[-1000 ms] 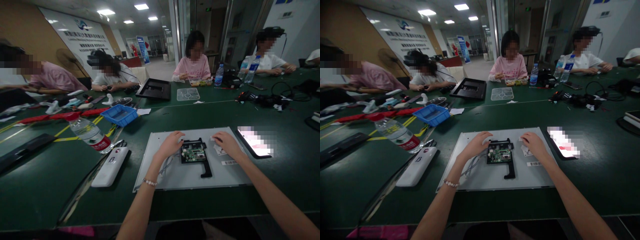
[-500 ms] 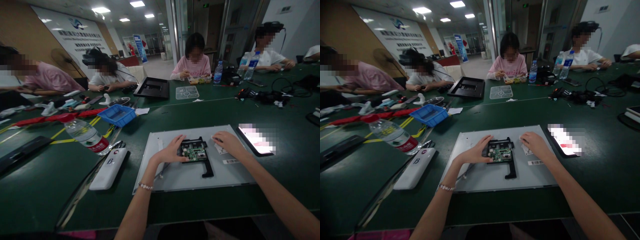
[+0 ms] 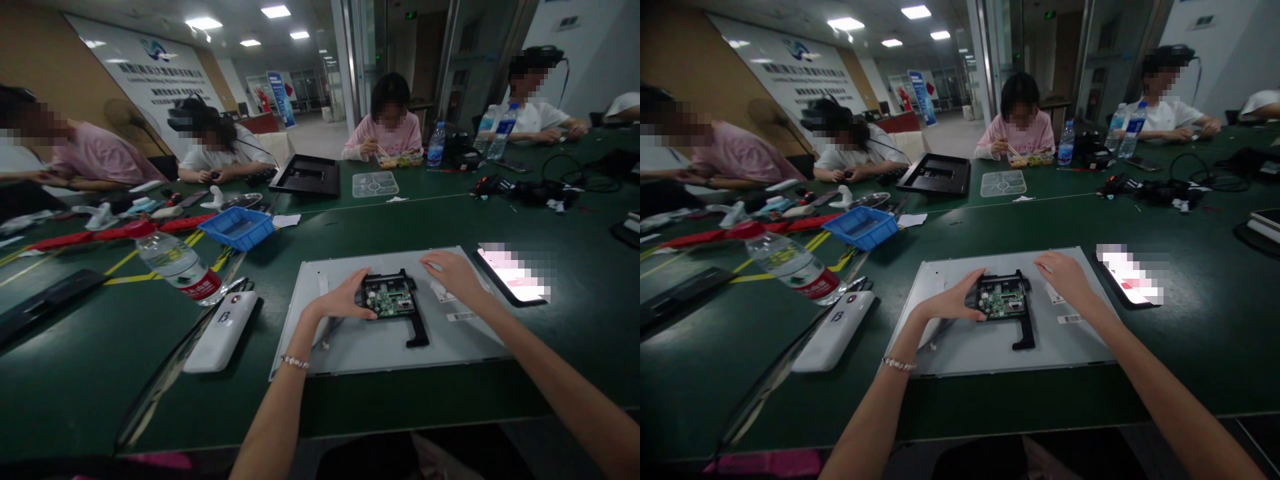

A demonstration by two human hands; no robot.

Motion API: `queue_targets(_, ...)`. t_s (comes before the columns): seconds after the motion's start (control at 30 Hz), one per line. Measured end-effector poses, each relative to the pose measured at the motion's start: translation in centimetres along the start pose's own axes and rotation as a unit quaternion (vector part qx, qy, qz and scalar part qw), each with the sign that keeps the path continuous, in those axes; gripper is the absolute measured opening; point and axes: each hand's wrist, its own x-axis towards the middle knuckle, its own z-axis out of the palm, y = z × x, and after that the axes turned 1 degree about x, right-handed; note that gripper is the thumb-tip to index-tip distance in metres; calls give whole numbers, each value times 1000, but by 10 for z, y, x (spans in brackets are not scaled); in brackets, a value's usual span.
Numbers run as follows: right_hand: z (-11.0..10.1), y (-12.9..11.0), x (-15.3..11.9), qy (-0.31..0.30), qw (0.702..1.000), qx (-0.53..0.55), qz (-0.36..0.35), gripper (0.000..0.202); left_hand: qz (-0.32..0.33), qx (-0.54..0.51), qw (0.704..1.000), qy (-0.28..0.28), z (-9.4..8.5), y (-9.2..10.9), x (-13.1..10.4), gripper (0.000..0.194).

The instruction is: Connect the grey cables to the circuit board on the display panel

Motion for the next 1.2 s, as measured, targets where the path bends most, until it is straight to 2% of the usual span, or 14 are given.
queue_targets(0.13,6,-30,26,-33,998,18,-52,23,0,4,1000,-2,0,1,0,104)
queue_targets(0.27,26,-52,46,-66,994,3,-82,22,-3,5,1000,2,2,0,1,105)
queue_targets(0.37,43,-59,48,-81,993,-9,-87,21,-14,7,1000,-5,3,-1,1,106)
queue_targets(0.6,61,-58,40,-88,992,24,-85,21,-21,-1,1000,-5,4,-1,1,106)
queue_targets(1.2,66,-54,41,-82,990,65,-97,20,-37,-24,999,-25,1,4,1,108)
